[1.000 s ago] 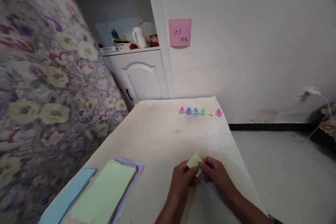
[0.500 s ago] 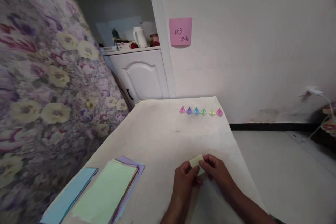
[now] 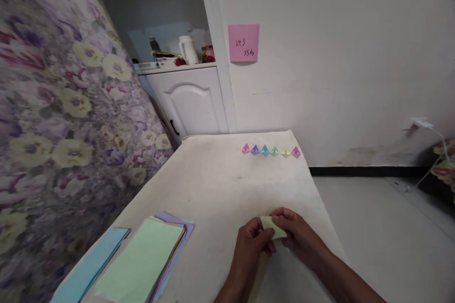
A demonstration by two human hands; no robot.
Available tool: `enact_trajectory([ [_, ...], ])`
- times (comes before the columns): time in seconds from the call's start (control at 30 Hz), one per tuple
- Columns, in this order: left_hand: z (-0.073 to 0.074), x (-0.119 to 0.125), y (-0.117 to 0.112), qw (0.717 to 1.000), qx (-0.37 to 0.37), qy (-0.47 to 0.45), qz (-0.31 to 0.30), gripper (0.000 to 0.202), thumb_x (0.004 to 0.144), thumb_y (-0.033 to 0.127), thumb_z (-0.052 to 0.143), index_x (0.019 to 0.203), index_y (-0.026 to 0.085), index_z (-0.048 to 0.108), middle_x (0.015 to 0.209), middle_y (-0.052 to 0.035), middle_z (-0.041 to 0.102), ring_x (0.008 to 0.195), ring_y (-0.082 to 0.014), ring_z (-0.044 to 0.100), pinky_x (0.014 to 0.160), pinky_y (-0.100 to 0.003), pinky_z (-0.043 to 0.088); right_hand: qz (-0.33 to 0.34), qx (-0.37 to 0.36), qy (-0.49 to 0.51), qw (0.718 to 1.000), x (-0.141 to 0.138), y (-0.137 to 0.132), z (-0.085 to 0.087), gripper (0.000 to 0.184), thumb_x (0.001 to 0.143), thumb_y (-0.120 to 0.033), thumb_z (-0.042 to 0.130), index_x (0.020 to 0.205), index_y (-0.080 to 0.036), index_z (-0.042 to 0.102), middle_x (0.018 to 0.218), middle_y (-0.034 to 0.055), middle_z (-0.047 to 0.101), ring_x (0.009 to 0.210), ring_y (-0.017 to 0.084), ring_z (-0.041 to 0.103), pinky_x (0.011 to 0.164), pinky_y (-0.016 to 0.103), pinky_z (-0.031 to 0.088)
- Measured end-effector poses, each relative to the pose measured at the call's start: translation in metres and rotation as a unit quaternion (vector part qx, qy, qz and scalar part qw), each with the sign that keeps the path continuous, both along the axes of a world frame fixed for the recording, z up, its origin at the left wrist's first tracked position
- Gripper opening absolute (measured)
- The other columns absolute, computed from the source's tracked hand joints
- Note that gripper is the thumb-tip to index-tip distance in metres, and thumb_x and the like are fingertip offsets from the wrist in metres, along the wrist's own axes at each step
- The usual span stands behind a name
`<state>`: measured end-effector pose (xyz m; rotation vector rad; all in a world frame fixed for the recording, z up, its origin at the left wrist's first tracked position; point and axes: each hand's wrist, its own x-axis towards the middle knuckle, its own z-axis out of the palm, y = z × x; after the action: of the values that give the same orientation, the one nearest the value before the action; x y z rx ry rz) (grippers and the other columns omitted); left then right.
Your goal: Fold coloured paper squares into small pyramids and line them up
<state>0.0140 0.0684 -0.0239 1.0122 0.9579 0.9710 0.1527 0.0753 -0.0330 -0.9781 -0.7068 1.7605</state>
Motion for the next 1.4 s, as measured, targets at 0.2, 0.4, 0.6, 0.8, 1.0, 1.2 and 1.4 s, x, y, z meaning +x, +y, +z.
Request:
enact_trajectory([
  [0.2, 0.002, 0.001, 0.001, 1.0, -0.004, -0.026, 0.012, 0.016, 0.07, 0.026, 0.064, 0.067, 0.015, 0.052, 0.048, 0.0013, 0.058, 0.042, -0.0092, 0.05, 0.046, -0.02, 0.037, 0.05, -0.021, 0.063, 0.997, -0.006, -0.006, 0.005, 0.022, 0.069, -0.034, 0.066, 0.072, -0.017, 0.052, 0.055, -0.0034, 0.052, 0.046, 0.009, 0.051, 0.039, 0.017, 0.021],
  [0.4, 0.002, 0.001, 0.002, 0.999, -0.002, -0.04, 0.034, 0.022, 0.066, 0.025, 0.069, 0.074, 0.016, 0.051, 0.053, 0.0027, 0.058, 0.044, -0.0109, 0.054, 0.045, -0.02, 0.04, 0.054, -0.044, 0.088, 0.994, -0.009, -0.006, -0.001, 0.018, 0.07, -0.03, 0.066, 0.076, -0.016, 0.056, 0.063, -0.0008, 0.057, 0.051, 0.008, 0.052, 0.046, 0.018, 0.033],
  [0.6, -0.002, -0.001, 0.002, 0.999, -0.023, -0.026, 0.027, 0.024, 0.066, 0.027, 0.069, 0.082, 0.014, 0.056, 0.06, 0.0017, 0.059, 0.05, -0.0116, 0.058, 0.049, -0.021, 0.042, 0.053, -0.057, 0.094, 0.993, -0.011, -0.006, -0.004, 0.02, 0.067, -0.027, 0.069, 0.078, -0.015, 0.058, 0.062, -0.0015, 0.054, 0.049, 0.005, 0.048, 0.04, 0.015, 0.025],
  [0.8, -0.003, -0.003, 0.001, 0.998, -0.038, -0.003, 0.041, 0.018, 0.068, 0.025, 0.067, 0.074, 0.014, 0.054, 0.055, 0.0005, 0.061, 0.048, -0.0093, 0.055, 0.049, -0.018, 0.039, 0.03, -0.035, -0.055, 0.997, -0.014, -0.006, -0.005, 0.015, 0.065, -0.024, 0.064, 0.07, -0.017, 0.052, 0.049, -0.007, 0.045, 0.039, 0.003, 0.034, 0.036, 0.015, 0.019],
  [1.0, -0.009, -0.006, 0.004, 0.998, -0.031, -0.024, 0.045, 0.02, 0.068, 0.026, 0.067, 0.07, 0.014, 0.052, 0.057, -0.0001, 0.062, 0.051, -0.0093, 0.056, 0.05, -0.018, 0.04, -0.009, 0.079, -0.215, 0.973, -0.005, -0.001, 0.0, 0.021, 0.071, -0.035, 0.057, 0.066, -0.016, 0.053, 0.05, -0.0064, 0.044, 0.039, 0.005, 0.034, 0.037, 0.018, 0.025],
  [1.2, -0.01, -0.004, 0.006, 0.996, -0.042, -0.049, 0.057, 0.024, 0.067, 0.025, 0.069, 0.066, 0.016, 0.047, 0.056, 0.0018, 0.06, 0.052, -0.0095, 0.057, 0.049, -0.018, 0.041, 0.003, 0.163, -0.312, 0.936, -0.002, -0.001, 0.004, 0.018, 0.072, -0.031, 0.06, 0.066, -0.014, 0.06, 0.056, -0.0021, 0.053, 0.048, 0.008, 0.042, 0.044, 0.019, 0.032],
  [1.4, -0.005, -0.006, 0.005, 0.995, -0.062, -0.058, 0.046, 0.02, 0.068, 0.025, 0.068, 0.07, 0.014, 0.051, 0.062, -0.0015, 0.063, 0.058, -0.0122, 0.061, 0.055, -0.021, 0.045, 0.015, 0.13, -0.302, 0.944, -0.003, 0.0, 0.0, 0.019, 0.072, -0.032, 0.057, 0.064, -0.015, 0.056, 0.052, -0.0038, 0.049, 0.043, 0.007, 0.037, 0.041, 0.02, 0.029],
])
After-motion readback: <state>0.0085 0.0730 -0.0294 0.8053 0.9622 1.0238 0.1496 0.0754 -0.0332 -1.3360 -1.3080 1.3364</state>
